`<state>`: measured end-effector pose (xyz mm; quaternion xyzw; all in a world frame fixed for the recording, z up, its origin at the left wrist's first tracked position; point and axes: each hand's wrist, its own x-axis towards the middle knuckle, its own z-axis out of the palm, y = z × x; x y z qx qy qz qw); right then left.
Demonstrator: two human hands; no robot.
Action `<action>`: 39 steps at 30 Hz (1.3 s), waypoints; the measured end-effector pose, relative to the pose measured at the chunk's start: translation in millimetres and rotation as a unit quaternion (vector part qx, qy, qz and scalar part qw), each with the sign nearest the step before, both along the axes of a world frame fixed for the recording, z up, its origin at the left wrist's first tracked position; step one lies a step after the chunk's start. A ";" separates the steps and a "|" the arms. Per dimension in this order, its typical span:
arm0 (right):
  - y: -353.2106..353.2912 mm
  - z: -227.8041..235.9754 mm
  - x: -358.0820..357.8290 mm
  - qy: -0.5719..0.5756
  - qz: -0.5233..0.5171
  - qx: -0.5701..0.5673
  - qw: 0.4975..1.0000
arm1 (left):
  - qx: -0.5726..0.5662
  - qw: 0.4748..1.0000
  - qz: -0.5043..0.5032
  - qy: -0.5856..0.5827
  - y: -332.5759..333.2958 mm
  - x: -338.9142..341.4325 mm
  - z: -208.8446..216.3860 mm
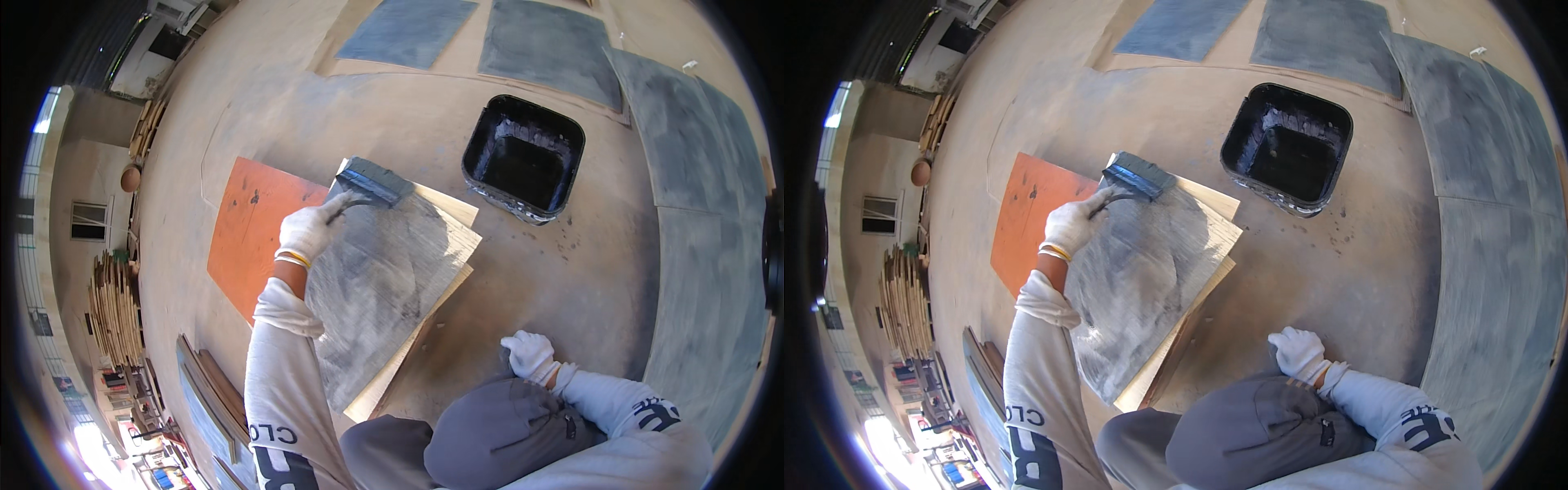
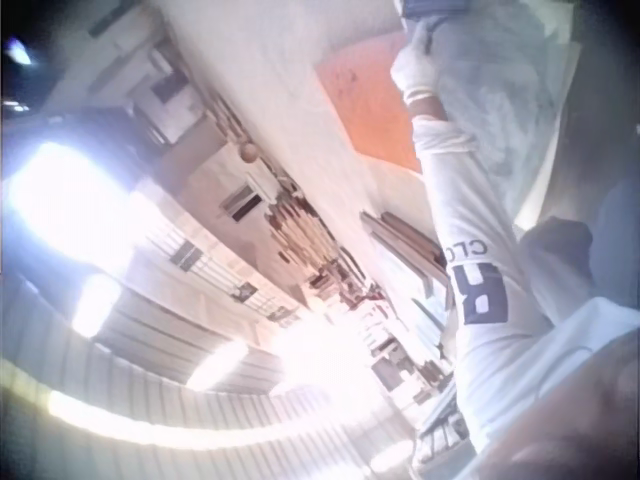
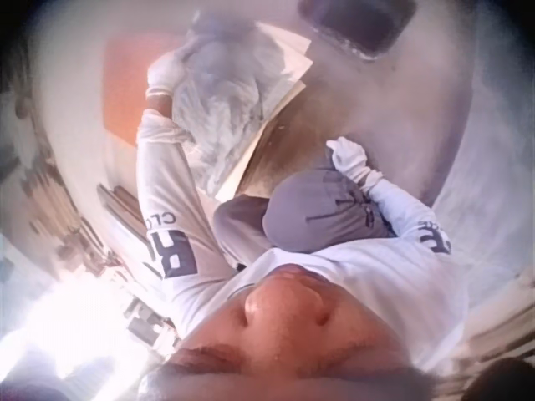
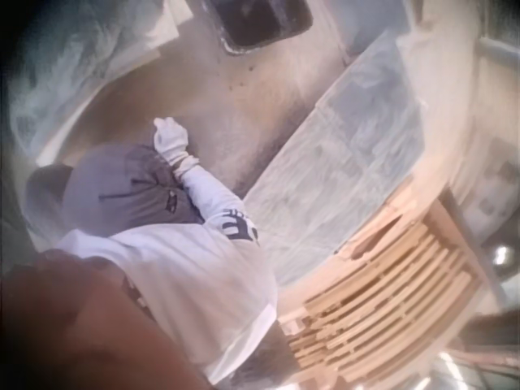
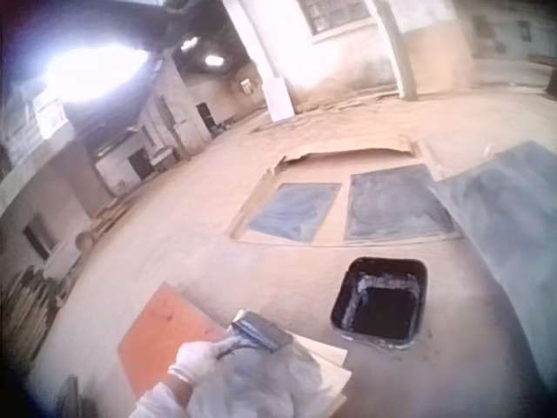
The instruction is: The person applies dark paint to rectangular wooden panels using a brush. They repeatedly dip the brush into a paint container, spread the paint evenly across the surface, and then stack the painted panels on a nearby pile.
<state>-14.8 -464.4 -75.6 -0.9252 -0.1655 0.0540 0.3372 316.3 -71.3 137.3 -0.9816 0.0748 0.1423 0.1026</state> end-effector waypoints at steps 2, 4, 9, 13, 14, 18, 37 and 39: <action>-0.7 -2.7 3.1 -0.008 -0.001 0.006 1.000 | 0.005 1.000 0.011 0.008 1.6 4.9 3.9; -6.7 -1.9 2.8 0.004 0.008 -0.012 1.000 | 0.012 0.997 -0.061 0.038 -3.1 0.2 14.0; -4.2 -9.5 -1.6 0.026 0.010 -0.003 1.000 | 0.044 0.996 -0.072 0.033 -1.0 9.8 19.2; -3.7 -12.0 -3.6 0.021 0.015 0.000 1.000 | 0.044 0.996 -0.070 0.038 10.3 11.3 17.5; -4.2 -12.8 -2.3 0.014 0.014 0.002 1.000 | 0.032 0.996 -0.085 0.029 12.8 13.1 15.4; -3.7 -10.6 -1.7 0.022 0.013 0.001 1.000 | -0.005 0.996 -0.082 0.038 22.7 28.0 13.7; -1.9 -7.0 -5.3 0.024 -0.004 -0.017 1.000 | -0.001 0.997 -0.067 0.044 -42.3 -82.2 -9.4; -2.5 -7.7 -2.0 0.013 -0.007 -0.010 1.000 | -0.009 0.994 -0.104 0.018 -63.8 -92.1 -11.8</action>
